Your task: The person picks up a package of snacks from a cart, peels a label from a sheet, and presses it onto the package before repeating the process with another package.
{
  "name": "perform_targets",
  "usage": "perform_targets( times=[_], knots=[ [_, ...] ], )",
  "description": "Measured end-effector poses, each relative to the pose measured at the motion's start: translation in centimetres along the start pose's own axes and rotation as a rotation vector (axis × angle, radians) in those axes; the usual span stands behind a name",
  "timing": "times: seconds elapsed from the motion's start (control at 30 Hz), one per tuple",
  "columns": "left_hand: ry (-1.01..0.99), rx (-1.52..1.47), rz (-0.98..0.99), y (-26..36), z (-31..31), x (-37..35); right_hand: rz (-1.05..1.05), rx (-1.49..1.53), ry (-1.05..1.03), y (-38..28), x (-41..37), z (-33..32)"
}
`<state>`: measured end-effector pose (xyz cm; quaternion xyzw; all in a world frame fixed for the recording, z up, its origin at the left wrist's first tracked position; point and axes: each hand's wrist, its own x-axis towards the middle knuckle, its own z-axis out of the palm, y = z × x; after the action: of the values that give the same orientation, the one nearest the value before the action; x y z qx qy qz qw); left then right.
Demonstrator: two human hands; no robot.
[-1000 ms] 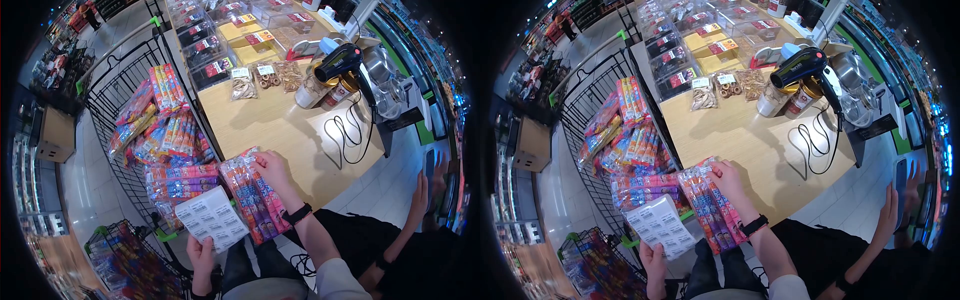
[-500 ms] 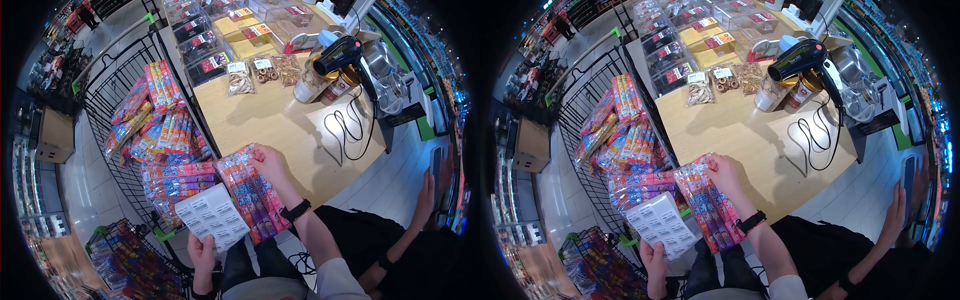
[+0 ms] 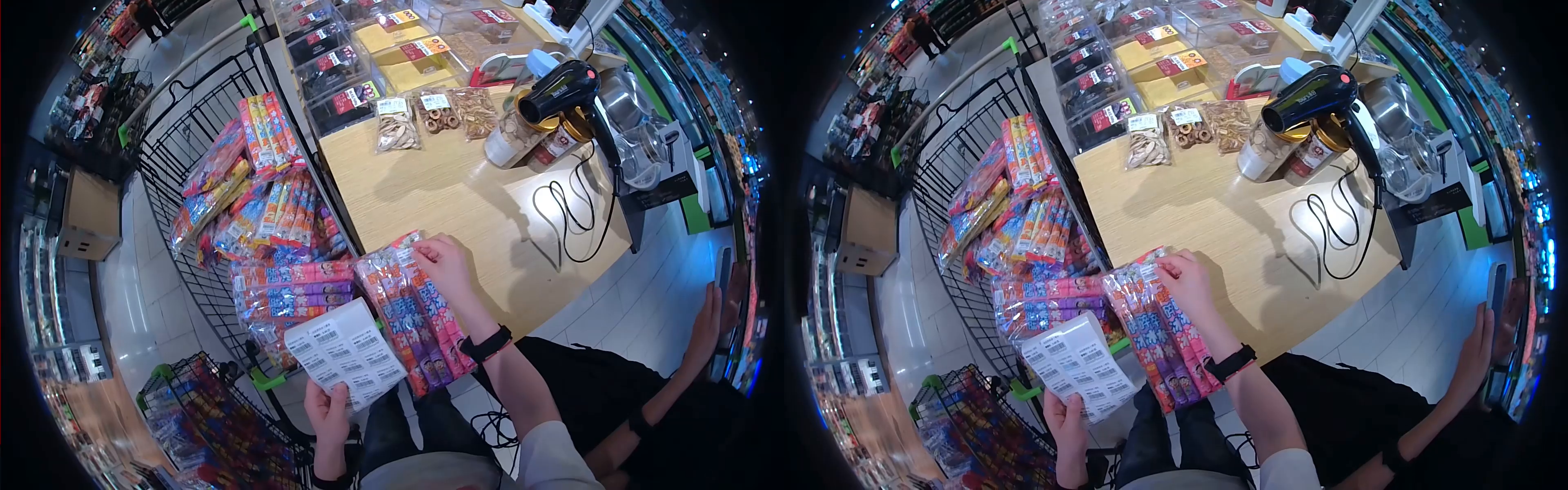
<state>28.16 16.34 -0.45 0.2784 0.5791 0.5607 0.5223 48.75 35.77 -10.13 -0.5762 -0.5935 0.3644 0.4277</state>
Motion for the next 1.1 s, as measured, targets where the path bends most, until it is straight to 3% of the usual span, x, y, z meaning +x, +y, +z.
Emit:
perform_targets(
  times=[0.63, 1.1],
  knots=[
    [0.025, -0.034, -0.003, 0.5, -0.3, 0.5, -0.048, -0.306, -0.049, -0.8, -0.1, 0.8],
    [0.044, -0.004, 0.010, 0.8, -0.8, 1.2, -0.072, -0.288, -0.099, -0.8, -0.3, 0.4]
  ],
)
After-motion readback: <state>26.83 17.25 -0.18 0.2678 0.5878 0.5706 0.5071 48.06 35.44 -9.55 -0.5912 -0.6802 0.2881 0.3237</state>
